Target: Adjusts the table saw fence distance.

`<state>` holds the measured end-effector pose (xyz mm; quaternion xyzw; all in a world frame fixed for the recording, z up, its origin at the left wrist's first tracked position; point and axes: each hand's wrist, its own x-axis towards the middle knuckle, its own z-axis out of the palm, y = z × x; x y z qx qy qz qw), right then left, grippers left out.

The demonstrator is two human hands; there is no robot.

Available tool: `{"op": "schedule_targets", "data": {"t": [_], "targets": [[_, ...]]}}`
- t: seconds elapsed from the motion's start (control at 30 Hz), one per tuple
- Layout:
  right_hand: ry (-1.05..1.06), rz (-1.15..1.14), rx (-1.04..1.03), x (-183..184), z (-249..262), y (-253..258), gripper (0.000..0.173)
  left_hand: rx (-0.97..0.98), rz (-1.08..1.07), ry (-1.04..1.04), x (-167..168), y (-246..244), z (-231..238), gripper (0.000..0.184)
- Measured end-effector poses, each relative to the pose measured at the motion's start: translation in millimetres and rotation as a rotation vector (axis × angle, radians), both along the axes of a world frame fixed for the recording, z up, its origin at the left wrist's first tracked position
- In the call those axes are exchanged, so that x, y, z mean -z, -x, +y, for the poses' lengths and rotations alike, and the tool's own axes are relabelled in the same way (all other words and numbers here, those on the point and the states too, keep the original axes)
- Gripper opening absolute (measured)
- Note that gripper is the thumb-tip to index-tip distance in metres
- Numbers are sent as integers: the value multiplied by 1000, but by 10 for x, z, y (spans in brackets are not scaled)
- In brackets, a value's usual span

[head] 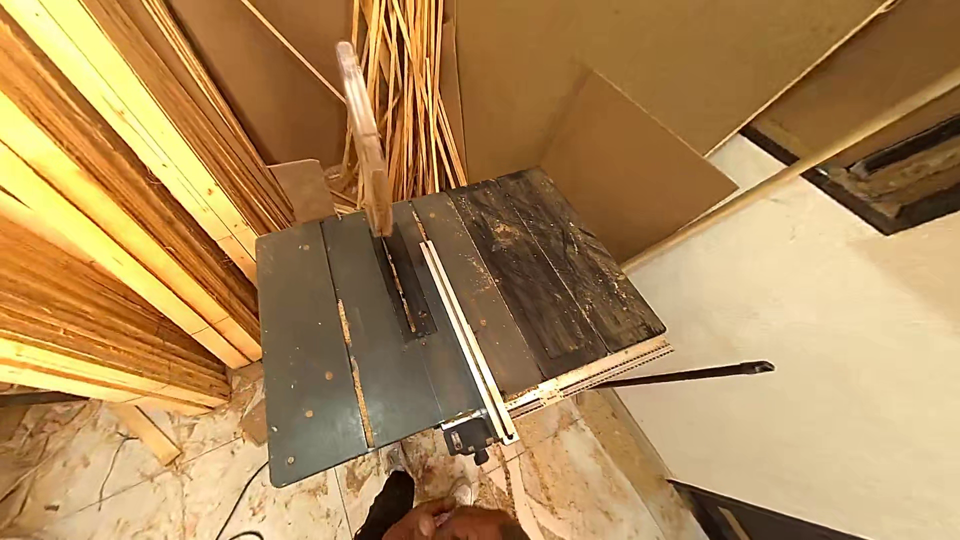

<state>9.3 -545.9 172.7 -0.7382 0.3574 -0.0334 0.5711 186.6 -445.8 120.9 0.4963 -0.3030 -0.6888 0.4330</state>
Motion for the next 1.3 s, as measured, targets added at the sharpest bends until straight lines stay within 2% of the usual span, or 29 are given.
{"op": "schedule_targets", "data": {"t": [0.1, 0.2, 0.27, 0.37, 0.47, 0.53, 0.63, 0.83, 1.0, 1.17, 1.3], "targets": [[-26, -66, -57, 0, -506, -493, 19, -151, -91, -43, -114, -414, -324, 53], [-127, -47, -23, 71, -1110, -937, 22, -99, -173, -27, 7, -1061, -670, 48], [-108, -14, 183, 173, -1538, -1042, 23, -24, -395, -34, 168, -1597, -865, 44], [110, 43, 521, 397, -2068, -985, 23, 4, -693, 21, 350, -2352, -1001, 32], [351, 118, 661, 598, -2231, -1101, 16, 20, -932, 92, 344, -2731, -1222, 27], [475, 147, 649, 676, -2220, -1231, 17, 13, -1073, 95, 349, -2821, -1412, 28], [548, 210, 658, 685, -2245, -1158, 34, -21, -1175, 20, 451, -2934, -1643, 25], [472, 325, 709, 660, -2170, -692, 32, -21, -1222, -227, 577, -2838, -1907, 24], [432, 356, 653, 810, -2115, -482, 32, 53, -1272, -246, 644, -2654, -2026, 23], [429, 287, 578, 934, -2154, -499, 34, 69, -1318, -256, 619, -2463, -2186, 25], [405, 277, 514, 951, -2225, -518, 49, 53, -1343, -228, 647, -2291, -2310, 24]]}}
